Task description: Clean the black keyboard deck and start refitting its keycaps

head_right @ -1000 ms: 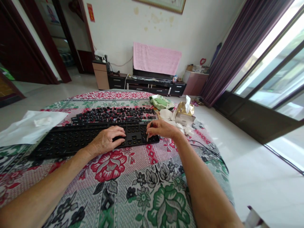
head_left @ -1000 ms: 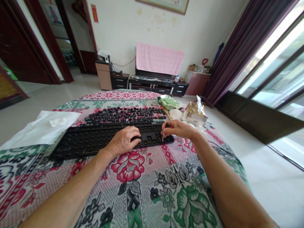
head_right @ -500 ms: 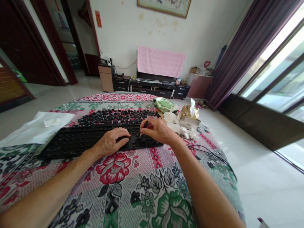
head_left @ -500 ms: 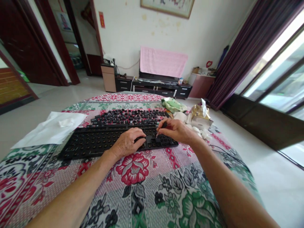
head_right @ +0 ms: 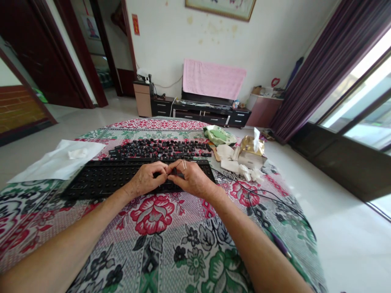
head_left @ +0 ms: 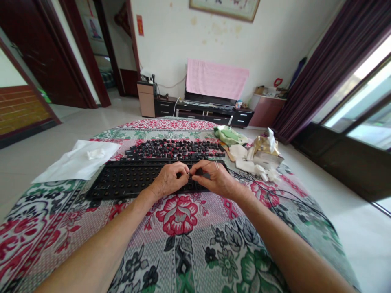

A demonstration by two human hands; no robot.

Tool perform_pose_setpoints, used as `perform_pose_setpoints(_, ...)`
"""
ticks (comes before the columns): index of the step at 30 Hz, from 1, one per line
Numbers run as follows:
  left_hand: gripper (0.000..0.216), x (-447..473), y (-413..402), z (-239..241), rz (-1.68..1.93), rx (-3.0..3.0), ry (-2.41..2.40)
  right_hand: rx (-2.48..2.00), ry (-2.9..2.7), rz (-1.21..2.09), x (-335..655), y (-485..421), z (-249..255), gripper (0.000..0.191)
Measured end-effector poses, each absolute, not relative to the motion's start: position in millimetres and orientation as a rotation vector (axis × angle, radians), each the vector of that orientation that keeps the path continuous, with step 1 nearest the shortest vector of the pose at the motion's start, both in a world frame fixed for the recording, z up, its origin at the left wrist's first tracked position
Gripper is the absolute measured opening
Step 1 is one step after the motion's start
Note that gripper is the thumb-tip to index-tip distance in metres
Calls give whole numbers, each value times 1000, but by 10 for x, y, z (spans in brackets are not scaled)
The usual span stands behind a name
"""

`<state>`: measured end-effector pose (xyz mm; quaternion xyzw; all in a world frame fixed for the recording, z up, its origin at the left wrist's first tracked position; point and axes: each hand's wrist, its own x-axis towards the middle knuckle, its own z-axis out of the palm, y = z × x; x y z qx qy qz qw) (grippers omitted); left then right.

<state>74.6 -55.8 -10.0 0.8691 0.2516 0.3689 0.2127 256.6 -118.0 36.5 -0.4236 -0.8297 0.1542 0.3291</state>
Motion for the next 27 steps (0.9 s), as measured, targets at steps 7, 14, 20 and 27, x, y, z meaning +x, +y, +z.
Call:
perform_pose_setpoints(7,16,750,-563,-95,1032,2420,730,-1104,-2147,291,2536,-1195,317,14)
perform_pose_setpoints(14,18,739,-566,-75,992,2415,721,-1226,-2010,183,2402,-1196,269,8)
perform_pose_setpoints(20,20,734,-562,-71,1000,2405,729,-1295,-1919,250,2352,-1193,248,9)
perform_pose_setpoints(27,19,726,-550,-74,1005,2409,753,-1288,-1893,135,2470,-1122,120,14)
